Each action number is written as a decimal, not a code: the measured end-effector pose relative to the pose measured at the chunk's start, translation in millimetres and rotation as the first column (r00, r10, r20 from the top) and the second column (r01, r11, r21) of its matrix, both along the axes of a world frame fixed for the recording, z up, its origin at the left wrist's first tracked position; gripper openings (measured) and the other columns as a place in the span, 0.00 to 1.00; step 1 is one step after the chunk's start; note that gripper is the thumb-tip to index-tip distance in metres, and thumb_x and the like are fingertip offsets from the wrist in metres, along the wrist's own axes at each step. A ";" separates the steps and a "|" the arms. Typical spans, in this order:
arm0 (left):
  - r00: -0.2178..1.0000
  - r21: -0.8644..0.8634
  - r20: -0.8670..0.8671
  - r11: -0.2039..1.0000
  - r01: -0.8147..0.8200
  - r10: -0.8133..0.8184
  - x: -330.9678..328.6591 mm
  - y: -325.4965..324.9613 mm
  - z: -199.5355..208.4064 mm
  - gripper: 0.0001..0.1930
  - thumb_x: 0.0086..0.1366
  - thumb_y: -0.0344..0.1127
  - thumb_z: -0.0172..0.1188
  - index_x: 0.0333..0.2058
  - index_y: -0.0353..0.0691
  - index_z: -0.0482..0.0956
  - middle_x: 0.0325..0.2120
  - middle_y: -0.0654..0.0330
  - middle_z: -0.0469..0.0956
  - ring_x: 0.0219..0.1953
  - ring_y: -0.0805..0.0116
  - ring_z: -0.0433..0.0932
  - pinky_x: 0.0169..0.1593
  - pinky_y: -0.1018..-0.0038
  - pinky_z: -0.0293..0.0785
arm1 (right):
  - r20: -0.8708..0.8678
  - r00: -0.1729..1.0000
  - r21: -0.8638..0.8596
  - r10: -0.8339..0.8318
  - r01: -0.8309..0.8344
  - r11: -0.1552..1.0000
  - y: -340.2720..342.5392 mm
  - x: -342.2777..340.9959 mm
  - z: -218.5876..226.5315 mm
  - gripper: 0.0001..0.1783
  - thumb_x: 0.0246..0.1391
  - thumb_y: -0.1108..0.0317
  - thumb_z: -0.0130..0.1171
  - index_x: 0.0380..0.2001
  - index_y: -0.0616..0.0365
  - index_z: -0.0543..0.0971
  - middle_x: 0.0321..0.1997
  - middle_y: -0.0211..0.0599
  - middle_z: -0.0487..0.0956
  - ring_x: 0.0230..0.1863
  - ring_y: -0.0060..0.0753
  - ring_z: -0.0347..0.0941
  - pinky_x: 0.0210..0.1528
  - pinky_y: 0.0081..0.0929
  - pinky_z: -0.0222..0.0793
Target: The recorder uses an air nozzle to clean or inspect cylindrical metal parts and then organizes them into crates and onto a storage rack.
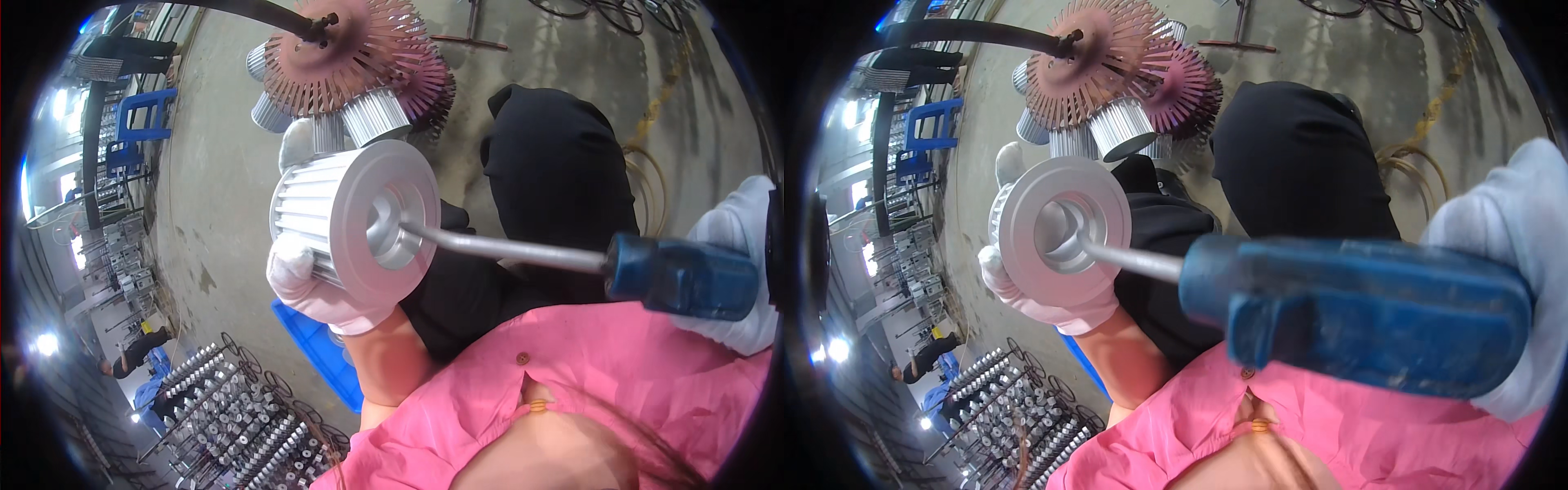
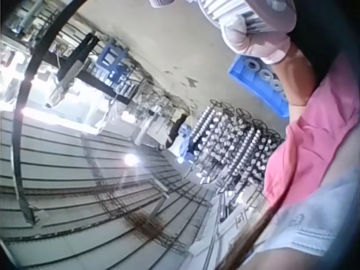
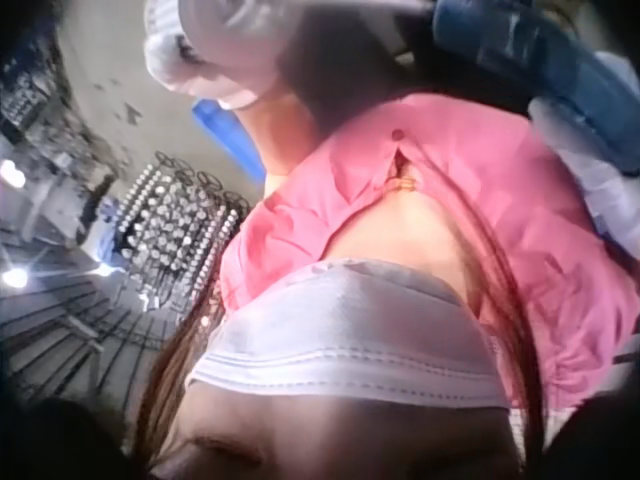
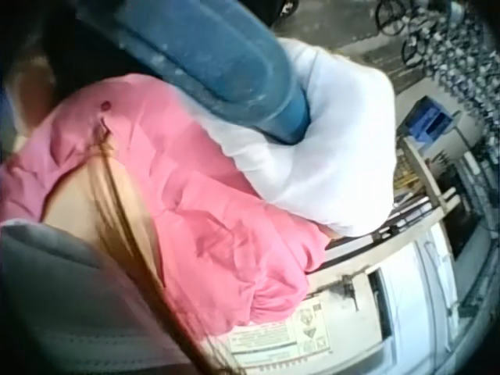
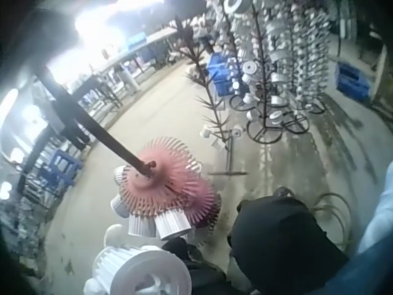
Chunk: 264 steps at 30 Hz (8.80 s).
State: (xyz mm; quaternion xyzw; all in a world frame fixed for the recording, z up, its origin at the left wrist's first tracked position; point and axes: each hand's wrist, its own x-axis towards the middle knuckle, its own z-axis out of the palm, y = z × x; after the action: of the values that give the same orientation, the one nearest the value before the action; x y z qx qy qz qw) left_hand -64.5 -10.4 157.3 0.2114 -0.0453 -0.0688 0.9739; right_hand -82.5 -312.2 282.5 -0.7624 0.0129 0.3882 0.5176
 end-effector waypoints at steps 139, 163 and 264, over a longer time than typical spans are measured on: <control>0.936 -0.148 -0.351 0.987 -0.065 0.008 17.4 -16.2 16.8 0.22 0.57 0.54 0.53 0.44 0.44 0.71 0.38 0.55 0.72 0.37 0.55 0.73 0.30 0.68 0.77 | 0.239 0.968 -0.213 0.072 -0.020 0.977 34.5 -21.1 -6.6 0.09 0.36 0.67 0.61 0.20 0.61 0.74 0.15 0.39 0.72 0.16 0.30 0.69 0.24 0.24 0.65; 0.627 0.621 0.591 0.209 -0.755 0.508 5.3 -43.9 -8.2 0.41 0.39 0.27 0.70 0.51 0.39 0.55 0.42 0.54 0.61 0.44 0.61 0.67 0.45 0.69 0.67 | 0.259 0.966 -0.340 0.003 0.088 0.936 22.1 -25.1 28.2 0.07 0.28 0.69 0.59 0.15 0.60 0.74 0.10 0.32 0.69 0.12 0.25 0.65 0.19 0.21 0.60; 0.986 -0.031 -0.159 0.998 -0.054 0.048 -5.4 -14.8 15.2 0.22 0.59 0.45 0.53 0.49 0.48 0.61 0.43 0.57 0.69 0.37 0.60 0.73 0.28 0.65 0.73 | 0.120 0.944 -0.533 0.306 -0.199 0.822 27.6 -11.3 58.5 0.12 0.32 0.61 0.64 0.11 0.56 0.75 0.07 0.32 0.67 0.08 0.31 0.63 0.13 0.24 0.57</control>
State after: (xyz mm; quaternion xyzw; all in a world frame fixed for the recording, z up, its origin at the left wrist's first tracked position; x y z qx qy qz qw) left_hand -69.8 -25.2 172.4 0.1892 0.0362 -0.0597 0.9794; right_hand -93.8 -284.6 340.9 -0.9025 -0.0377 0.3573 0.2375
